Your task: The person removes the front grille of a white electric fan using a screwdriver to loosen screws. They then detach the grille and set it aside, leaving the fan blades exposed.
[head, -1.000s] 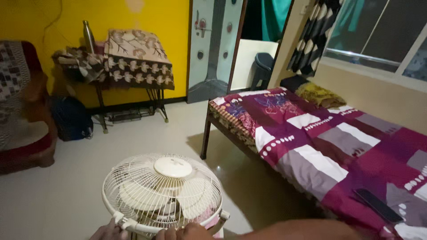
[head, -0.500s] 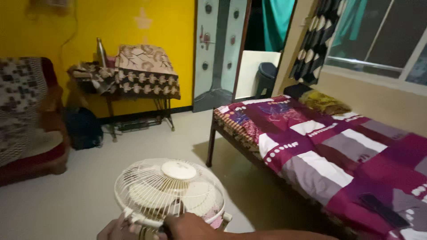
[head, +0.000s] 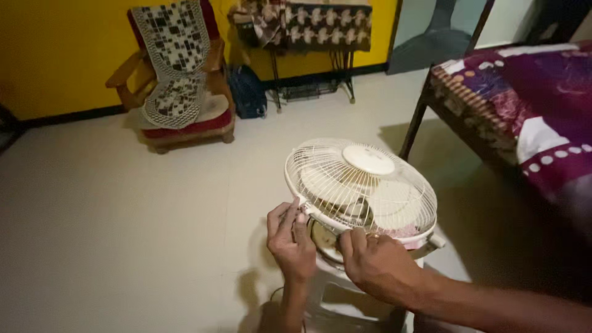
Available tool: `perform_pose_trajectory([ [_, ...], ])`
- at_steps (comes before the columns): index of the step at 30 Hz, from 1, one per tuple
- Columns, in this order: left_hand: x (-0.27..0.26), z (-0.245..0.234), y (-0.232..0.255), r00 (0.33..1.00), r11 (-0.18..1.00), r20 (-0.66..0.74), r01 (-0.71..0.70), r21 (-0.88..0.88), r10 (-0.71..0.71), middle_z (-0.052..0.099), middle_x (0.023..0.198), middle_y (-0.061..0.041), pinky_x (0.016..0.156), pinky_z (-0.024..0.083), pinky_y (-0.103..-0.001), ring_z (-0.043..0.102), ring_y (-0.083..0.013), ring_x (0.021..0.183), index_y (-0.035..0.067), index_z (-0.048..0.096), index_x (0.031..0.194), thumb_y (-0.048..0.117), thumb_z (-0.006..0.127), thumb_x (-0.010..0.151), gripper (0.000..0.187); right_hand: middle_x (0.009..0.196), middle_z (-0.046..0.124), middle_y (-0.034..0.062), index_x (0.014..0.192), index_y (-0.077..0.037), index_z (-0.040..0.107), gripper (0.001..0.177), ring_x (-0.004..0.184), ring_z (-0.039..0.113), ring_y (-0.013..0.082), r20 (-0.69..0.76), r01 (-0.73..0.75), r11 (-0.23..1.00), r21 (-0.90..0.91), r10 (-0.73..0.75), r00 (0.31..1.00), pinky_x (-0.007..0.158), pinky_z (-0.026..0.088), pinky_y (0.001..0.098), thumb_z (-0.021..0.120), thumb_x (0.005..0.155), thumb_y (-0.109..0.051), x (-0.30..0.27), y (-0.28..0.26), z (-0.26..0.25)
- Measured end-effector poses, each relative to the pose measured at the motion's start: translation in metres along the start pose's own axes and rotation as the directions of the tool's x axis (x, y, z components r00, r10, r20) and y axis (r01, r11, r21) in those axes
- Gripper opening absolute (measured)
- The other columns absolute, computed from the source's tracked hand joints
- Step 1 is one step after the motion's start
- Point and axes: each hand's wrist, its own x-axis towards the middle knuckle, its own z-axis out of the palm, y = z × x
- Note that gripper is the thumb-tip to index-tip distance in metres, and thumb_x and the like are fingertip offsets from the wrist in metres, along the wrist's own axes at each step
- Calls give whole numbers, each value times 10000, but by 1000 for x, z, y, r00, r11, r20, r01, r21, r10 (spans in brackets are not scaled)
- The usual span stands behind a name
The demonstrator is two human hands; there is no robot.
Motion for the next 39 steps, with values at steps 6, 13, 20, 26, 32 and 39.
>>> perform_pose_trajectory([
  [6,-4,3,-5,998,998,-12,-58,14,58,635,1146,-135,843,579,-308,682,-206,986,-27,716,1246,37,591,995,287,736,575,139,941,32,552,238,448,587,255,330,-258,905,338,143,933,316,508,400,655,814,-141,10,-4,-14],
  [13,-8,3,-9,998,998,-30,-63,-5,63,624,1136,-124,829,576,-311,680,-197,967,-15,714,1269,21,604,994,298,553,613,198,847,9,618,238,406,590,363,227,-461,560,688,438,870,429,509,467,613,942,-209,12,-8,-9],
  [20,-6,1,-7,995,990,-8,-100,95,101,630,1145,-103,841,579,-298,685,-182,968,4,714,1272,17,606,990,302,464,571,139,699,-15,706,396,394,512,245,337,-526,210,824,565,753,400,438,395,609,997,-259,19,-3,6],
  [26,-9,2,-5,999,998,-15,-47,42,48,624,1166,-112,847,564,-298,675,-193,973,11,716,1283,-6,597,985,322,513,375,-45,768,-77,552,358,367,238,93,856,-451,-813,368,107,505,318,183,284,510,1040,-305,20,2,-3],
  [32,-1,-7,-11,994,993,101,-27,-112,38,585,1226,-123,844,606,-296,679,-206,1024,-14,693,1288,47,639,976,323,541,378,-44,813,-82,553,339,359,220,91,828,-386,-869,311,48,559,314,182,271,462,1043,-313,21,4,-13],
  [39,-3,-6,-10,993,980,118,17,-198,6,551,1258,-130,934,601,-329,675,-231,1097,-52,664,1314,37,692,946,380,647,601,-24,943,-14,626,298,585,593,142,495,-511,-81,856,417,762,512,510,344,716,955,-298,14,-1,-25],
])
